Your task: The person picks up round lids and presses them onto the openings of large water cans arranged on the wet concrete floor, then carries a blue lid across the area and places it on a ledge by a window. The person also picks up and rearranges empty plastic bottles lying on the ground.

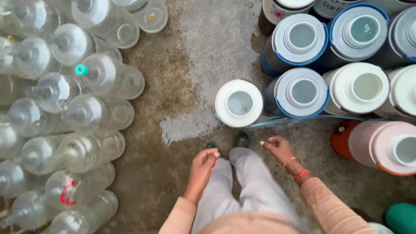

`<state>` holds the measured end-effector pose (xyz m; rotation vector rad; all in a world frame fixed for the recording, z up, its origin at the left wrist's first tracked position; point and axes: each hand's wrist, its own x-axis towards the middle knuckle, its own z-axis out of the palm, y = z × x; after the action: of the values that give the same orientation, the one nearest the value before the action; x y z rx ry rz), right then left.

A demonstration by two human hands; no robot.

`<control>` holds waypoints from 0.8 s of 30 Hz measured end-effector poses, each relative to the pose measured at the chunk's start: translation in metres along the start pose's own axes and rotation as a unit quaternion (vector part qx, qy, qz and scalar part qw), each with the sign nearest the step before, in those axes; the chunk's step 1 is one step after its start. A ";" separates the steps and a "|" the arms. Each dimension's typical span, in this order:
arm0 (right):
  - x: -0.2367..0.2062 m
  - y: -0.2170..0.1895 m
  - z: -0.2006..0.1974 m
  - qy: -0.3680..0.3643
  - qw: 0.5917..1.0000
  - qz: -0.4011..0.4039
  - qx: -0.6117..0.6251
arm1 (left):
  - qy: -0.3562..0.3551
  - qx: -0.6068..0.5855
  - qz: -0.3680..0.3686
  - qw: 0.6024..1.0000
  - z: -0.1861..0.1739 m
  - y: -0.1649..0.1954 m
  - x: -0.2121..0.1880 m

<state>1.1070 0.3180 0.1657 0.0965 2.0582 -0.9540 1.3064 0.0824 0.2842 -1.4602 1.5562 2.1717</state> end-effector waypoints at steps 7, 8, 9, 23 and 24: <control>0.152 0.020 0.020 0.026 0.999 0.005 -0.025 | 0.022 -0.006 -0.080 0.997 0.014 -0.025 0.055; 0.175 0.020 0.024 0.027 0.998 -0.016 -0.048 | 0.023 -0.007 -0.087 0.996 0.012 -0.033 0.060; 0.197 0.021 0.031 0.030 0.997 -0.029 -0.058 | 0.023 -0.005 -0.087 0.996 0.007 -0.038 0.071; 0.341 0.017 0.060 -0.010 0.986 0.030 -0.163 | -0.003 0.025 -0.218 0.976 -0.058 -0.043 0.242; 0.340 0.007 0.058 0.003 0.989 -0.004 -0.149 | -0.020 0.043 -0.217 0.975 -0.055 -0.032 0.265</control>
<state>0.9307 0.1969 -0.1046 -0.0677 2.1833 -0.6409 1.2166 -0.0561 0.0676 -1.5438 1.1639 1.8450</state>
